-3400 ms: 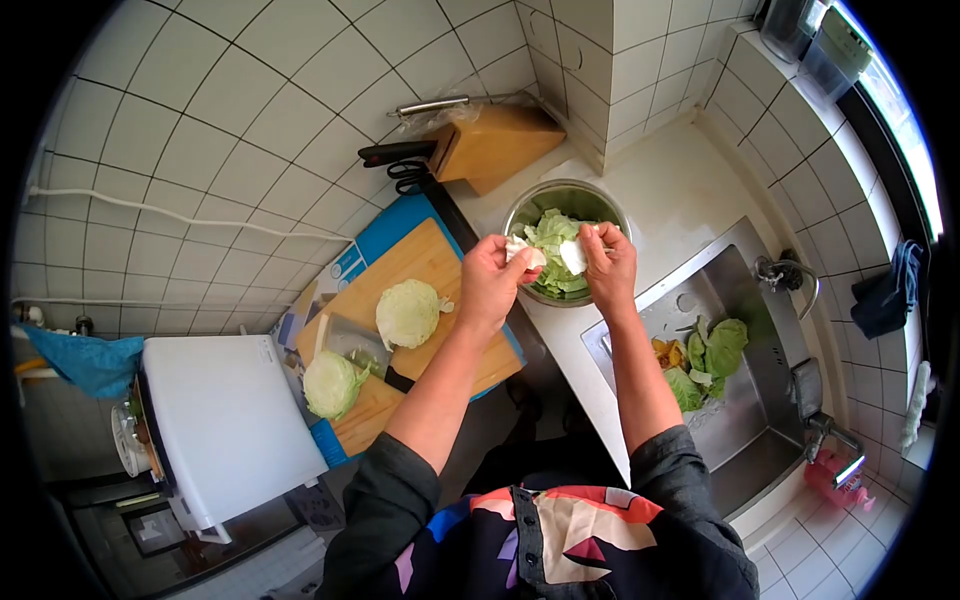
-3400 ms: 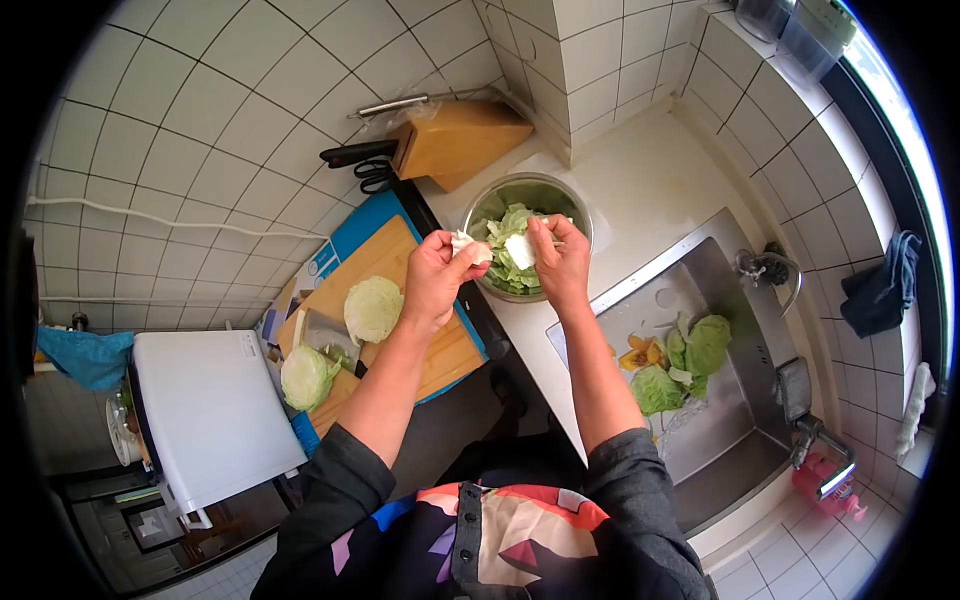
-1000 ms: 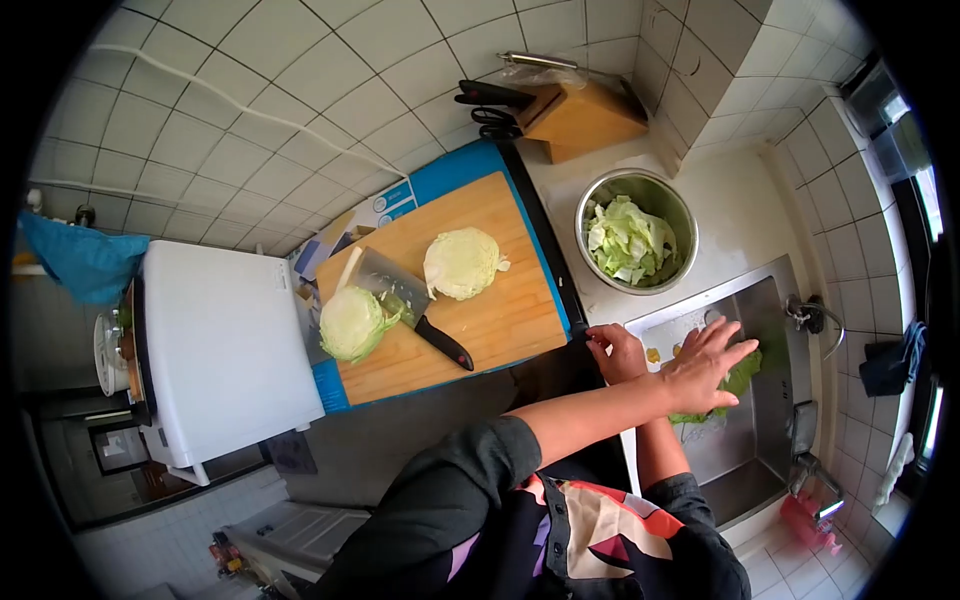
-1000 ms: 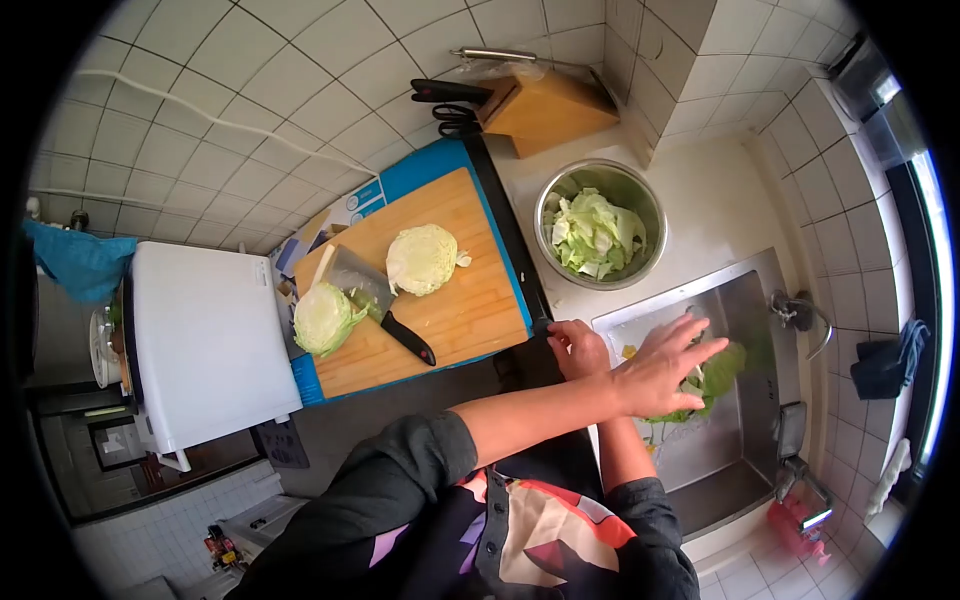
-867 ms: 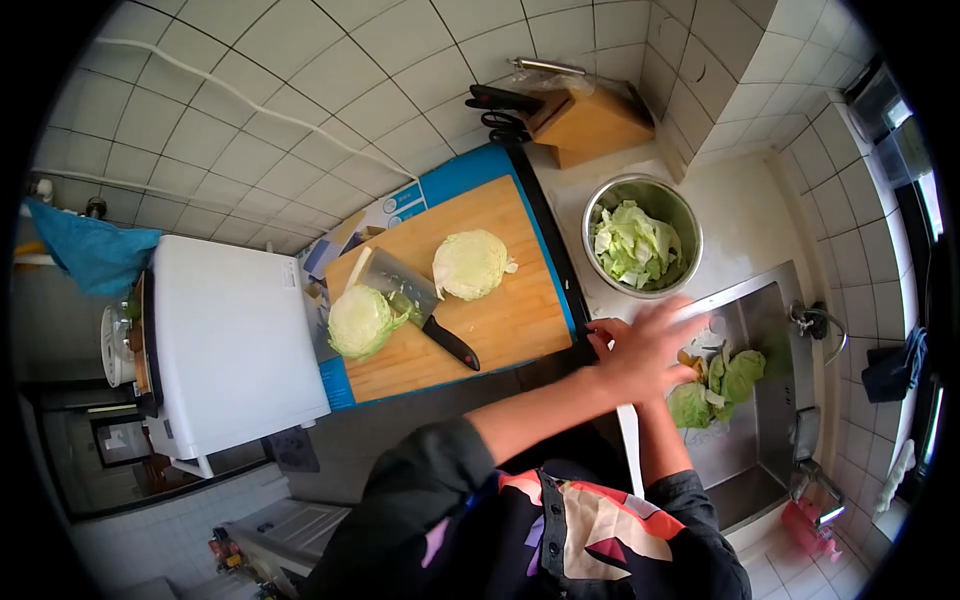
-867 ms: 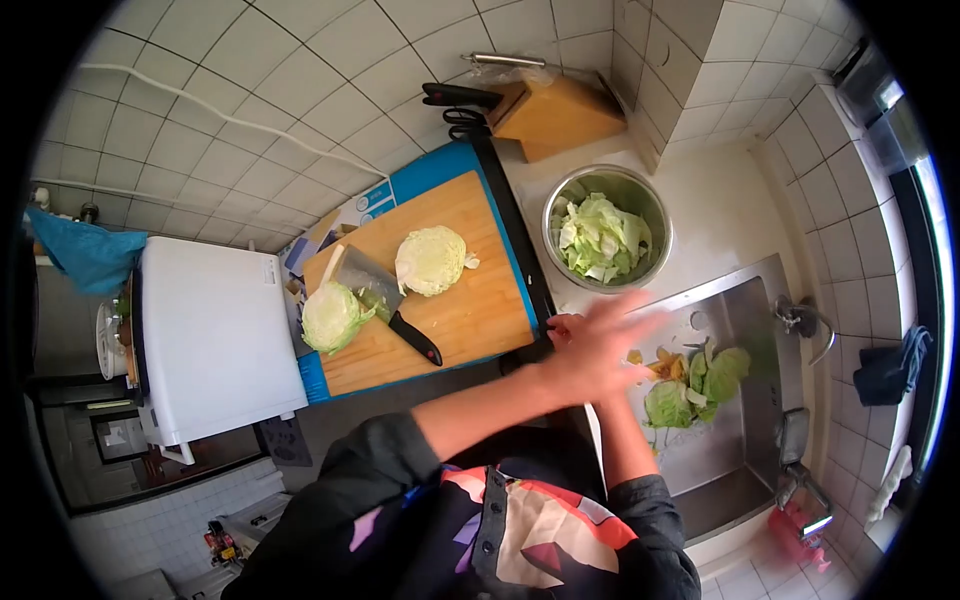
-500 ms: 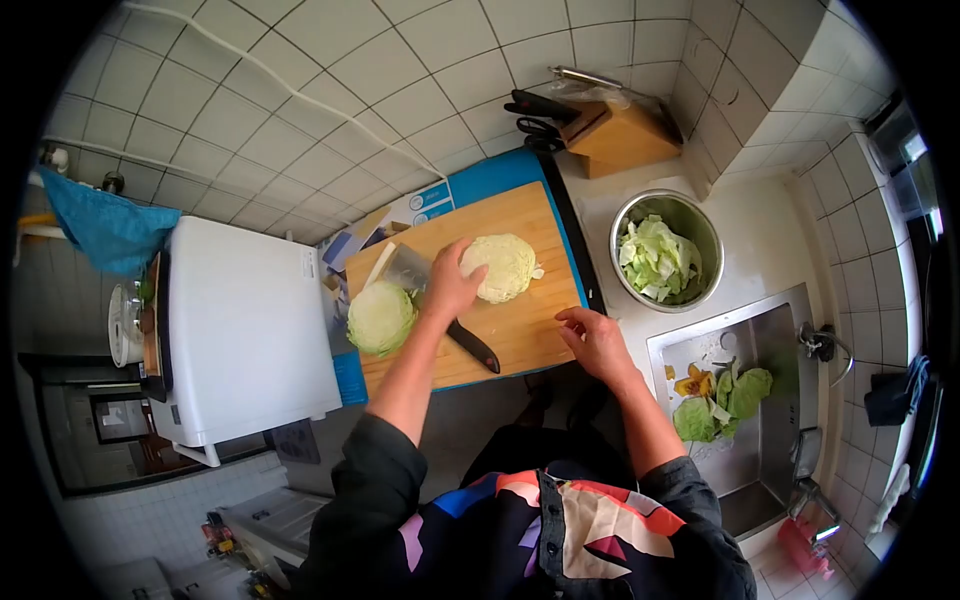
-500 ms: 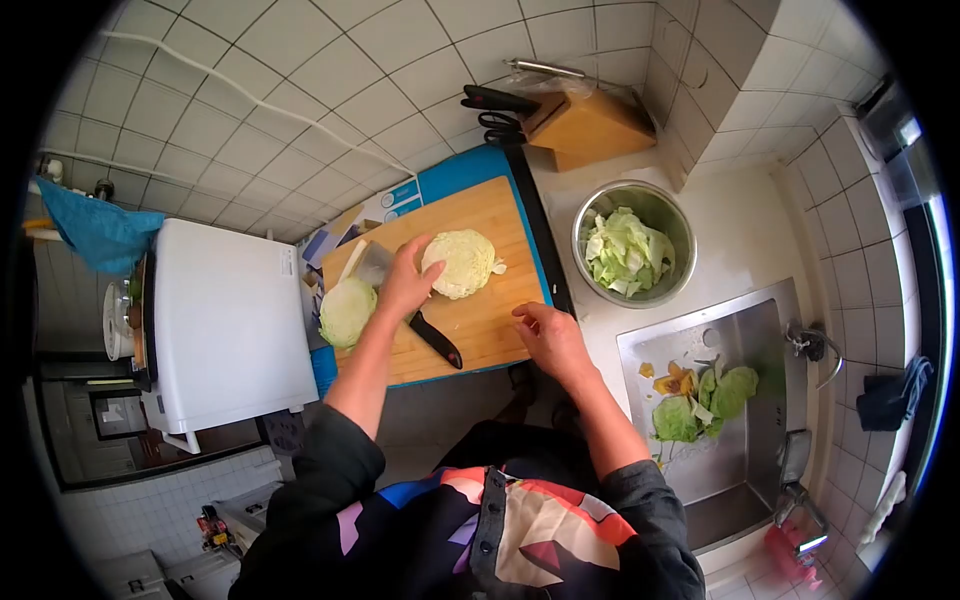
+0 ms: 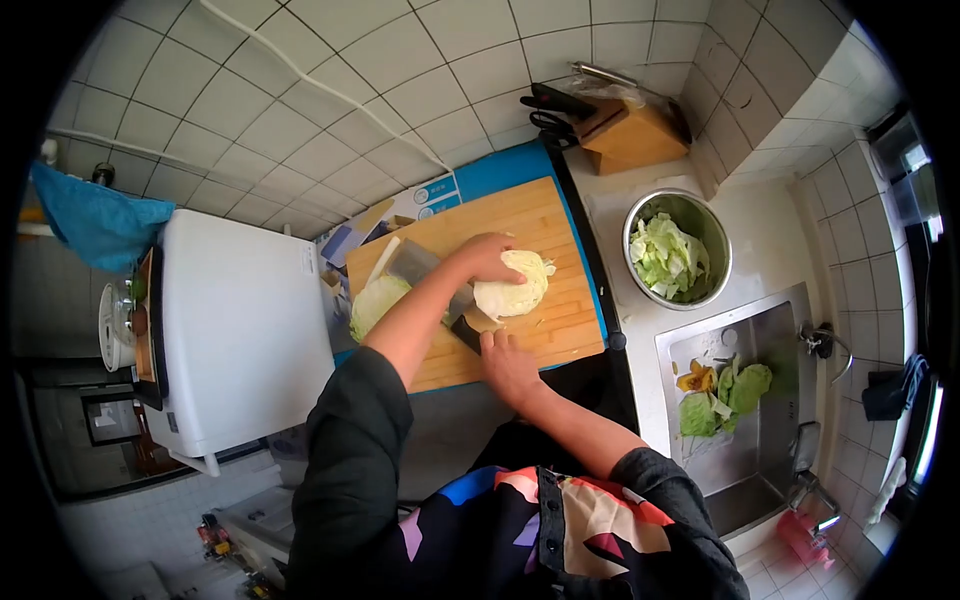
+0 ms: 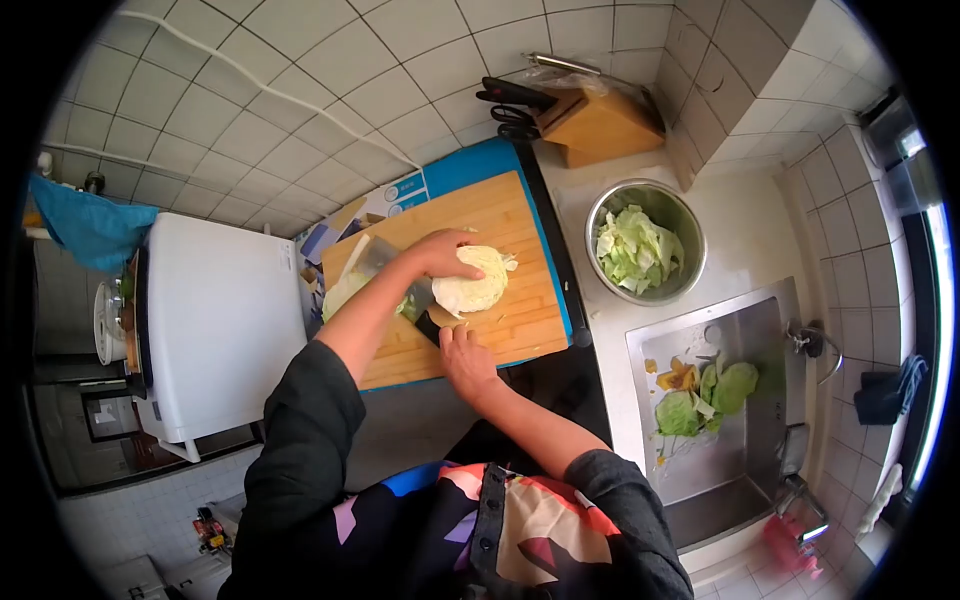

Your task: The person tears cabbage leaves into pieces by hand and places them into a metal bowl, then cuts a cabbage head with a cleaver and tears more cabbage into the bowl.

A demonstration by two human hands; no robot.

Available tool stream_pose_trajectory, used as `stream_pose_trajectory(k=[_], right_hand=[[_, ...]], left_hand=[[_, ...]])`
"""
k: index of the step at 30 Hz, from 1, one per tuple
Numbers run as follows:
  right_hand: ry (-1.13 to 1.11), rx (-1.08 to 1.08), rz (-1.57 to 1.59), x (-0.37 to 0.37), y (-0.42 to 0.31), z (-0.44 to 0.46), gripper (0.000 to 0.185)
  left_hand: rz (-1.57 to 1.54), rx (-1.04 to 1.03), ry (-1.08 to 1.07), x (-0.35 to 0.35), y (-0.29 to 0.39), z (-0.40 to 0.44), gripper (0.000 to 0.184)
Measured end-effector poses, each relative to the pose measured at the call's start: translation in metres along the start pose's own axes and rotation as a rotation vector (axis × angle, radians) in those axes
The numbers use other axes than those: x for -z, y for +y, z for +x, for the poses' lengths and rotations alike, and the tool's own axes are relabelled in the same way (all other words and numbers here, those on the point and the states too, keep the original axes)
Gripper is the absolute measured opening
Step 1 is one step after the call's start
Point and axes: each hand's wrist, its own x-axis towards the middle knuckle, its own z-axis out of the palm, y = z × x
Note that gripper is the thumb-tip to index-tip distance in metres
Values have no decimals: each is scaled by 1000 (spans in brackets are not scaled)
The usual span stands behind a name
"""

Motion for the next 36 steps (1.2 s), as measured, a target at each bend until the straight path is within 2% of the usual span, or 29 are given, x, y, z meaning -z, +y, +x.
stream_pose_trajectory(k=[1,3,4,6,8,10,11,13,14,15,18,20,23,26,27,29,30,32,34,36], right_hand=[[-14,-30,-37,3,-2,0,15],[-56,-65,8,6,3,-7,17],[-108,-95,48,12,8,-10,19],[-115,-99,119,33,20,-25,21],[-117,-101,180,62,34,-42,24],[-183,-223,294,81,49,-65,32],[-147,-236,398,83,60,-81,33],[-116,-285,602,100,75,-114,33],[-67,-321,638,108,80,-132,31],[-120,-396,705,116,87,-150,32],[21,-432,711,120,106,-211,31],[55,-677,932,123,113,-252,29],[488,-584,777,135,99,-294,23],[656,-554,760,136,115,-309,16],[737,-575,995,151,118,-299,11],[815,-711,996,155,139,-295,10],[993,-738,1064,154,141,-287,11],[1042,-700,617,136,161,-294,11],[1090,-657,476,146,151,-287,12],[1088,-689,470,139,149,-286,14]], left_hand=[[8,-5,-3,-8,-10,-1,61],[-695,63,171,-23,-30,-6,52],[-686,59,171,-18,-20,-16,52],[-1256,95,250,-9,3,-36,47],[-1364,33,245,-4,18,-44,42],[-1632,-86,302,-2,33,-48,42],[-1629,-101,293,2,42,-51,42],[-1836,-215,331,10,65,-59,42],[-1833,-231,319,14,75,-62,42],[-1842,-294,315,18,84,-64,42],[-1853,-391,269,28,114,-68,43],[-1845,-416,221,28,134,-66,43],[-1802,-390,181,12,155,-51,44],[-1768,-362,108,-16,187,-30,44],[-1768,-352,70,-30,200,-24,44],[-1752,-304,-15,-57,234,-14,43],[-1746,-257,-46,-70,250,-10,43],[-1695,-283,-87,-96,283,-7,42],[-1699,-218,-131,-118,305,-4,42],[-1706,-184,-156,-137,325,-9,41]])
